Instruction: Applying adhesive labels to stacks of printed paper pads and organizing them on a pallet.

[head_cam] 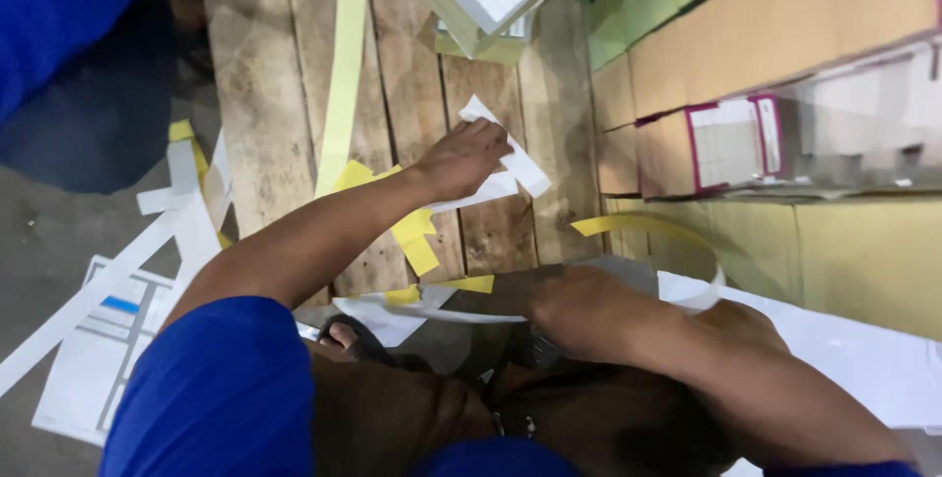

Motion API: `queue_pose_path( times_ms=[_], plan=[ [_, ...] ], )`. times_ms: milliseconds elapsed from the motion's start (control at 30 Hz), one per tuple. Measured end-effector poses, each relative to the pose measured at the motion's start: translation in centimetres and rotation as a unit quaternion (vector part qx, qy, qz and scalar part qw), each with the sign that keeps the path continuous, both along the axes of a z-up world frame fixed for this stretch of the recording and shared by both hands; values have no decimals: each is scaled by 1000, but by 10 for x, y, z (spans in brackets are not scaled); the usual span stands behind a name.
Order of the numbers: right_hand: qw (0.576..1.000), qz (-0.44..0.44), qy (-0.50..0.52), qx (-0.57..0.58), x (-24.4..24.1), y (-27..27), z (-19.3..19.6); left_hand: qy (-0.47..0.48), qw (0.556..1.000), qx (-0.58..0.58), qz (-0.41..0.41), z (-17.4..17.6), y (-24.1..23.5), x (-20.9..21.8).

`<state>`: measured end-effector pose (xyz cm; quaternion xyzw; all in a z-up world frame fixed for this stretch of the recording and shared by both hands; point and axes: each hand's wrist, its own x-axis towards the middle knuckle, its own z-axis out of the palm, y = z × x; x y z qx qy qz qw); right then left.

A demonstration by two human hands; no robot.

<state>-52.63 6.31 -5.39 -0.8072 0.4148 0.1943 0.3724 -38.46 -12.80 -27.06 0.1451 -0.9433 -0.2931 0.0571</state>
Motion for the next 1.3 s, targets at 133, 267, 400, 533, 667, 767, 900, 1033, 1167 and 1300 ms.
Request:
queue_pose_path(
  times_ms=[133,267,400,533,667,767,900,1033,1167,1300],
  plan=[
    [999,28,34,21,-3,-3,-13,70,996,-40,-44,17,3,39],
    [997,21,50,48,12,-16,4,3,998,-38,-60,27,5,44],
    [999,-17,13,40,21,-21,13,44,995,-86,-34,25,4,7],
    [999,-9,33,35,27,-20,11,-36,994,-100,-32,46,-3,-16],
    [996,0,65,64,28,-15,15,-118,987,-93,-58,54,-6,-26],
    [996,2,63,68,27,-17,15,-105,989,-90,-50,39,-8,-29],
    [993,-20,82,87,31,-19,19,-85,995,-52,-18,0,-1,-29],
    [993,-39,70,83,32,-19,24,-109,992,-66,-4,-16,3,-19],
    [997,-29,22,61,25,-3,17,-22,999,8,-39,-30,6,4],
    [998,-23,24,49,24,-2,30,-88,994,37,-42,-4,1,23]
  ],
)
